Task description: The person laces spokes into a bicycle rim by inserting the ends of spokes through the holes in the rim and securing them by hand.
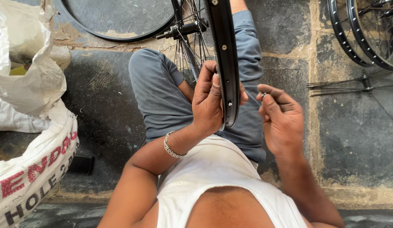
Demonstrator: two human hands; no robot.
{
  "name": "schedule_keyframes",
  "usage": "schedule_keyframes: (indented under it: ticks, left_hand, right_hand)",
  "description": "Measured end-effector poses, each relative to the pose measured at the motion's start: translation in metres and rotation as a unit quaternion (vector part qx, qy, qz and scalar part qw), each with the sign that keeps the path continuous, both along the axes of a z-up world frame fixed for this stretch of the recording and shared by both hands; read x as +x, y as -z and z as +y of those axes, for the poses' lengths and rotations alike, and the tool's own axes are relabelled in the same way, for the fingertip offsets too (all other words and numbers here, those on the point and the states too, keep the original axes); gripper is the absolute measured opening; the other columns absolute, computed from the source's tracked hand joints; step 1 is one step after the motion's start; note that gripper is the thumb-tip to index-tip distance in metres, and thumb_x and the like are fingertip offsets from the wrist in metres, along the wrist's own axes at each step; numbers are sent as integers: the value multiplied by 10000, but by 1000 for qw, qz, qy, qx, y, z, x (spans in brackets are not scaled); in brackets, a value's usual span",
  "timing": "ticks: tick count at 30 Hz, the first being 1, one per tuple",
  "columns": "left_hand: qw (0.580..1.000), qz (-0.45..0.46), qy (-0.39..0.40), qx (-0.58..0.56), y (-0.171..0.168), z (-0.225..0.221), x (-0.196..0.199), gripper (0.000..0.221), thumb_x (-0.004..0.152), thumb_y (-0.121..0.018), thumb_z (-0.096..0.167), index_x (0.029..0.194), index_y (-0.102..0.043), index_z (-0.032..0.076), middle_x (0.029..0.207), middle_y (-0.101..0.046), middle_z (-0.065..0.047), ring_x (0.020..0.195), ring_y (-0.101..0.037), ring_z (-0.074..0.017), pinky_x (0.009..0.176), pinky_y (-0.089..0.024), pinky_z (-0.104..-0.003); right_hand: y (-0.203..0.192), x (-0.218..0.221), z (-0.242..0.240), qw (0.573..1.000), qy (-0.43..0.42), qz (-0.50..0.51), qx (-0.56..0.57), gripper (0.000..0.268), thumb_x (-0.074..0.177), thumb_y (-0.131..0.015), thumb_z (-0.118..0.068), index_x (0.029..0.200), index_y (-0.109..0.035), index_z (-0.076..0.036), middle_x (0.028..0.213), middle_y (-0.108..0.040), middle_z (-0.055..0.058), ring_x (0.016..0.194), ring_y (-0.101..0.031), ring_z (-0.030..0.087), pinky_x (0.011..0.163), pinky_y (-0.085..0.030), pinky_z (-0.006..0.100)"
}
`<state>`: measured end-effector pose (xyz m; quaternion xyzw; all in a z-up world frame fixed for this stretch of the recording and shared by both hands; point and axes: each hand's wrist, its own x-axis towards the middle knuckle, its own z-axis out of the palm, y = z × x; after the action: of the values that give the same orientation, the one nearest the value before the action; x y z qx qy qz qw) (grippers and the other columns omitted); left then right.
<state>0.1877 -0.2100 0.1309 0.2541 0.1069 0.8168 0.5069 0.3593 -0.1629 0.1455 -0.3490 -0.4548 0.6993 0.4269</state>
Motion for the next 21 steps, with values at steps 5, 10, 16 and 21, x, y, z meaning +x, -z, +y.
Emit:
schedule_keyframes:
  ticks: [5,10,16,21]
  left_hand:
    - [1000,12,9,-3,-1,0,-3,199,1178,-433,270,1229,-416,79,911,-655,-145,795,-682,-186,706,-558,-279]
    - [1000,16,6,-8,3,-2,-2,199,1169,-444,272,1217,-417,81,919,-650,-116,788,-678,-155,751,-559,-291]
    - [997,40,-42,-45,3,0,0,209,1227,-486,222,1245,-463,14,1010,-558,-7,857,-541,-1,751,-465,-160]
    - [1000,16,-13,-22,-1,2,-1,199,1146,-472,251,1219,-462,66,1025,-571,6,865,-567,-30,766,-526,-204]
  right_hand:
    - [-54,-17,-7,993,-22,-21,117,233,967,-708,-52,1168,-653,53,1044,-720,116,933,-683,110,864,-553,207]
    - [-87,-33,-13,924,-31,-195,327,145,974,-769,-98,1054,-687,-9,925,-657,47,756,-511,59,681,-424,205]
    - [-110,-48,-12,730,-1,-358,582,164,938,-850,-102,1041,-727,-66,789,-548,28,698,-490,158,593,-395,311]
    - [-125,-51,-10,586,-17,-429,688,195,985,-846,-148,1148,-750,-99,822,-521,16,716,-510,190,598,-406,346]
